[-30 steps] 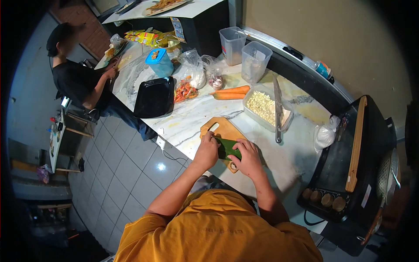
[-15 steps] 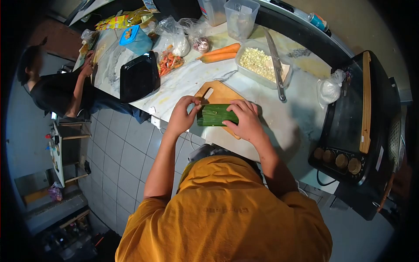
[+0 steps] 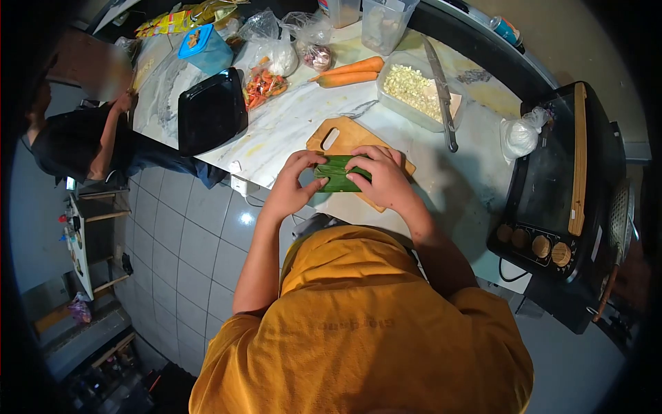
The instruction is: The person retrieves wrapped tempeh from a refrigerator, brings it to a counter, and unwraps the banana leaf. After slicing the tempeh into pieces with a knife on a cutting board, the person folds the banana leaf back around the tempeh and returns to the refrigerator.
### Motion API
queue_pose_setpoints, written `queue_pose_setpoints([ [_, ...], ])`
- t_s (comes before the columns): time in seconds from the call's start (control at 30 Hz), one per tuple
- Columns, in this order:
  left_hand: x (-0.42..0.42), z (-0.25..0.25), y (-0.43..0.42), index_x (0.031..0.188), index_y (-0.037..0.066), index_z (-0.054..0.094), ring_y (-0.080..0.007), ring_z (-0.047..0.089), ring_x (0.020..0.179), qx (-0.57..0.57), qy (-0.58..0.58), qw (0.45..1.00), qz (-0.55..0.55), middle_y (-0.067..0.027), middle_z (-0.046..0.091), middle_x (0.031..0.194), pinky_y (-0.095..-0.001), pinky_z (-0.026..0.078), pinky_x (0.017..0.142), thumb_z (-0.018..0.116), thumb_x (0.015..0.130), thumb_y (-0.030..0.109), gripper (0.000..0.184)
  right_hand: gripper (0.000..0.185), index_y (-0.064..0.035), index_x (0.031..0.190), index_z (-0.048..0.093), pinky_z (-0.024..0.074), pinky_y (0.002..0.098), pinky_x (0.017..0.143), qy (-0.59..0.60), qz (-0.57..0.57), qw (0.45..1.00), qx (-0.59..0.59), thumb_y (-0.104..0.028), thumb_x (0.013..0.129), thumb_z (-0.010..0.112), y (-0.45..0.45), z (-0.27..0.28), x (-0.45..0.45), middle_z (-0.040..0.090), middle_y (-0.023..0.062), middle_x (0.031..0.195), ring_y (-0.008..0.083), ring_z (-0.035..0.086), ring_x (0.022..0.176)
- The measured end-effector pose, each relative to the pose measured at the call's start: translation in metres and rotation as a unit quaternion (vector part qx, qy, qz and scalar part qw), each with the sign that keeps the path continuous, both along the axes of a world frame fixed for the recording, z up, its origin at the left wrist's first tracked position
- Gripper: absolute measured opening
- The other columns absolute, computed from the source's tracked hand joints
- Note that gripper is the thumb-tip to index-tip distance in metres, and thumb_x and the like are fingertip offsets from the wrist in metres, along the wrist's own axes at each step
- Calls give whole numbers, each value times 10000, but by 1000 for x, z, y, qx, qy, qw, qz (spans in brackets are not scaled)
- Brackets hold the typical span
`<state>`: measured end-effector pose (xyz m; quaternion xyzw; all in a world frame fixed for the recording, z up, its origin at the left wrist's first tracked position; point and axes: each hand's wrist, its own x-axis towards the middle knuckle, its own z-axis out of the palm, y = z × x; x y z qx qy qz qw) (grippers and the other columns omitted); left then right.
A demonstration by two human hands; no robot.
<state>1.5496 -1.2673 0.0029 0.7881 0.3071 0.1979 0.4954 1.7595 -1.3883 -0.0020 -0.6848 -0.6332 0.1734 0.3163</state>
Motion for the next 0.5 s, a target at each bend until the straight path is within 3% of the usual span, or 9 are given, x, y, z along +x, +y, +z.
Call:
queue_pose_setpoints([
  [0.13,4,-2,3,1089,65,698,-281,592,1187,38,9,999,-3,-118,611,1242,-362,465,1005,790,830,59,274,82,-174,941,702,301,421,1026,63,7,995,-72,-231,883,691,10,1,4,642,8,1153,229,562,1160],
  [0.5,12,0,12,1003,29,688,-326,610,1126,112,24,992,-46,-122,660,1202,-396,471,981,765,849,88,181,82,-133,929,683,321,399,978,30,68,997,-31,-211,903,682,17,1,14,649,-4,1036,217,597,1052],
])
